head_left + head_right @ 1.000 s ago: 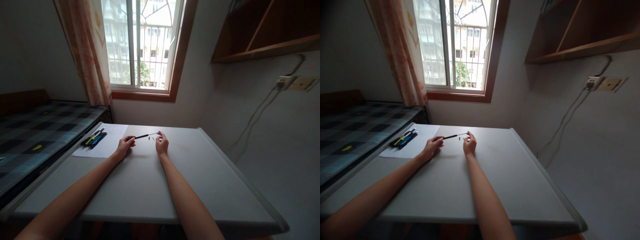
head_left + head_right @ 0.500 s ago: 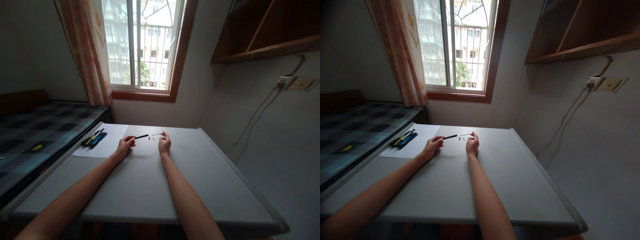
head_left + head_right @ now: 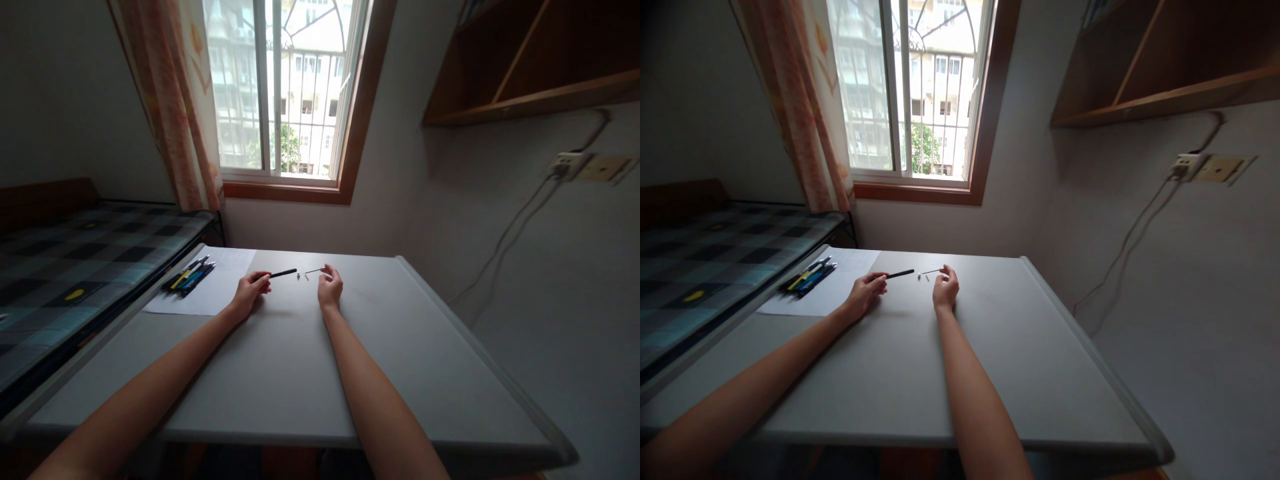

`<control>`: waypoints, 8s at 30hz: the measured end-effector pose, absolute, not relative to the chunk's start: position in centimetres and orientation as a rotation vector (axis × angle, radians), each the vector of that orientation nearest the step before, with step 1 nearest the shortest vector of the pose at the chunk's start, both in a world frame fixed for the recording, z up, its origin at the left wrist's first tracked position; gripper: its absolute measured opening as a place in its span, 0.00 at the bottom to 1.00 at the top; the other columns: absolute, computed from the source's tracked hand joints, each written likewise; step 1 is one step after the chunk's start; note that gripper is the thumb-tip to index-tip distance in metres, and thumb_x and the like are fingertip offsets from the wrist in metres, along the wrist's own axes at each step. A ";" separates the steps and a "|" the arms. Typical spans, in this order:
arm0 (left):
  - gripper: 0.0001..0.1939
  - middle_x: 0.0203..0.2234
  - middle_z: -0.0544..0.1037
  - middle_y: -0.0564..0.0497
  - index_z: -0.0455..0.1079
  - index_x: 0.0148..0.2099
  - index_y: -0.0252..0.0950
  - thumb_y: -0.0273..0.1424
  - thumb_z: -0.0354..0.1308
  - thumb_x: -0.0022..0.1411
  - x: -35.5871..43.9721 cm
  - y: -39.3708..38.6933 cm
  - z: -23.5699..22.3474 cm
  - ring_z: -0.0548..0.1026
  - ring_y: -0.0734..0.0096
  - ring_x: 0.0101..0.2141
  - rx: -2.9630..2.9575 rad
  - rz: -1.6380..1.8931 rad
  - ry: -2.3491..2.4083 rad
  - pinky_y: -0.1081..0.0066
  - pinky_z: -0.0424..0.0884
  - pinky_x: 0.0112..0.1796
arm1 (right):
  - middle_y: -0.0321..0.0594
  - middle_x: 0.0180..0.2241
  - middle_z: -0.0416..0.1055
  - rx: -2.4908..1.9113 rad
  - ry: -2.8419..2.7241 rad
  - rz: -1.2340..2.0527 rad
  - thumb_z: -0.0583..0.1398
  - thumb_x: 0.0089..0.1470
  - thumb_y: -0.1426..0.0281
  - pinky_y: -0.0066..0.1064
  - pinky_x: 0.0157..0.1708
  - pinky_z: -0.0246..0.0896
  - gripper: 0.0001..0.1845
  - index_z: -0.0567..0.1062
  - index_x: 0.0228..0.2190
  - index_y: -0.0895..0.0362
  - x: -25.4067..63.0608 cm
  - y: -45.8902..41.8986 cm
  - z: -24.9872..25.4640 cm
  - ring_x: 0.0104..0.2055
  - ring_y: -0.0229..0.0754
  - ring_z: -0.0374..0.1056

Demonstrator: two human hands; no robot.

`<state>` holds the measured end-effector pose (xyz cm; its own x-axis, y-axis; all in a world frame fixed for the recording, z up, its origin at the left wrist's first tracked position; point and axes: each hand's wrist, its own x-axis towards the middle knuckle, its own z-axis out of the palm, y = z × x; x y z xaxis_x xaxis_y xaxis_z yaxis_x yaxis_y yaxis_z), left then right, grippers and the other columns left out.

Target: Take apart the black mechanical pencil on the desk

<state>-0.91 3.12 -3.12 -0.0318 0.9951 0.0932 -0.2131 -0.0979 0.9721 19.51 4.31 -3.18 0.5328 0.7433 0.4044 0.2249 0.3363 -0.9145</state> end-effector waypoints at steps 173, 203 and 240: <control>0.22 0.21 0.71 0.51 0.70 0.39 0.30 0.41 0.61 0.45 -0.7 2.5 -2.5 0.69 0.75 0.21 1.329 1.301 1.045 0.73 0.66 0.25 | 0.40 0.28 0.73 -1.445 -1.449 0.492 0.53 0.46 0.61 0.27 0.30 0.59 0.15 0.74 0.28 0.57 19.2 3.9 -3.5 0.26 0.37 0.65; 0.22 0.20 0.71 0.52 0.70 0.38 0.31 0.41 0.63 0.42 -0.7 2.4 -2.4 0.70 0.75 0.20 1.316 1.304 1.043 0.73 0.66 0.25 | 0.39 0.28 0.72 -1.459 -1.475 0.488 0.53 0.47 0.62 0.27 0.31 0.59 0.14 0.74 0.28 0.57 19.2 3.8 -3.4 0.27 0.37 0.65; 0.21 0.20 0.71 0.52 0.70 0.38 0.30 0.40 0.62 0.44 -0.7 2.6 -2.6 0.70 0.75 0.21 1.343 1.300 1.054 0.73 0.66 0.25 | 0.39 0.28 0.73 -1.485 -1.505 0.499 0.53 0.47 0.61 0.27 0.31 0.59 0.14 0.75 0.28 0.56 19.1 3.9 -3.5 0.27 0.37 0.66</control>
<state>-0.69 2.57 -2.56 0.0609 0.9831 0.1729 -0.0336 -0.1711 0.9847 19.11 3.88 -3.49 0.1661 0.9308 0.3256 0.5521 0.1858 -0.8128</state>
